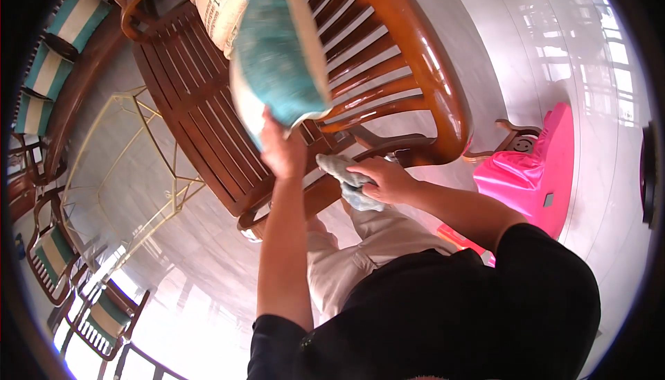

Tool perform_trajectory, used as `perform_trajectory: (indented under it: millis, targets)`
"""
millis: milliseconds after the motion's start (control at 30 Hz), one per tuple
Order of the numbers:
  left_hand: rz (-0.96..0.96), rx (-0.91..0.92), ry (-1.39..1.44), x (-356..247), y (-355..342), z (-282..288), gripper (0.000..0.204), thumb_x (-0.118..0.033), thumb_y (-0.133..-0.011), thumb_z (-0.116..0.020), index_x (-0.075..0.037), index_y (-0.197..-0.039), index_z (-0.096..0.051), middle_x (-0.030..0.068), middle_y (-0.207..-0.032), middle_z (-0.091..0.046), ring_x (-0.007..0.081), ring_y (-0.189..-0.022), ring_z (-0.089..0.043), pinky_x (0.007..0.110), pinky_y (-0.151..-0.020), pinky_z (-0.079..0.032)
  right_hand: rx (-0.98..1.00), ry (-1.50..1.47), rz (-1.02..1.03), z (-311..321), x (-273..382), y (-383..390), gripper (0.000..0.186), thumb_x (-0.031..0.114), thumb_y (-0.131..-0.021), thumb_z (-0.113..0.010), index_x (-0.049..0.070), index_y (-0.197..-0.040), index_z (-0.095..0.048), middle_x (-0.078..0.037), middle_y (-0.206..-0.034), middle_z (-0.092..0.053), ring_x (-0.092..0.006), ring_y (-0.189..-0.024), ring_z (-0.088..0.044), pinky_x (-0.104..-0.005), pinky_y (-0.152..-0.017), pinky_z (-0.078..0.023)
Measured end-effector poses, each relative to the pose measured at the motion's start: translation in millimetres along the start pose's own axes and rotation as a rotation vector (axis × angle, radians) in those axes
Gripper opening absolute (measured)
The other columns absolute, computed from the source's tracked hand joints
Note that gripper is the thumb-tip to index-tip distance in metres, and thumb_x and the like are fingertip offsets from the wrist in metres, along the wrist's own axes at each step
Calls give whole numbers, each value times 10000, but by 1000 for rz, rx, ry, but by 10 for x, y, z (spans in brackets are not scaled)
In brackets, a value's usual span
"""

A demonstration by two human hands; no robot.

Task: The person cleans wooden furniture using a cloth by wiping down chairs, a small table, and benches, moving cushions aside to wipe the seats and frames.

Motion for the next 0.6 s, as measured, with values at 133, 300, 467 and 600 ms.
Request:
perform_trajectory:
  millis: [133, 300, 467, 600]
  targets:
    - [375, 396, -15, 491, 421, -716, 898, -231, -877, -774, 32, -1582, -284, 277, -1524, -393, 453, -1300, -533, 491, -1092, -466, 6, -32, -13, -22, -129, 250, 532, 96, -812, -670, 108, -1343, -647, -123, -1140, -685, -344, -1047, -639, -459, -950, -537]
    - [-99, 425, -290, 182, 162, -540, 579, -237, -927, -735, -33, -1440, -560, 250, -1456, -478, 413, -1317, -530, 474, -1042, -512, -119, -88, -78, 38, -313, 515, 553, 86, -801, -674, 130, -1351, -630, -101, -1171, -685, -319, -1063, -636, -426, -963, -537]
    - [-257, -100, -212, 118, -1086, -29, 545, -234, -907, -765, -72, -1403, -607, 298, -1437, -506, 442, -1315, -523, 514, -1049, -485, -114, -117, -109, -53, -366, 536, 546, 120, -821, -677, 119, -1364, -620, -103, -1230, -672, -321, -1128, -622, -424, -986, -532]
    - [-584, 215, -256, -992, -1580, -548, 785, -452, -827, -851, -204, -1504, -542, 181, -1598, -431, 458, -1475, -353, 578, -1175, -348, -156, -157, -164, -163, -546, 651, 552, 121, -817, -683, 111, -1365, -618, -111, -1234, -668, -332, -1134, -616, -439, -996, -522]
Point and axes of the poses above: each hand's wrist, its own y-axis away from the middle knuckle, its own z-axis out of the back of the hand, x = y × z, the point moved 3 cm from there along -y, towards the middle knuckle
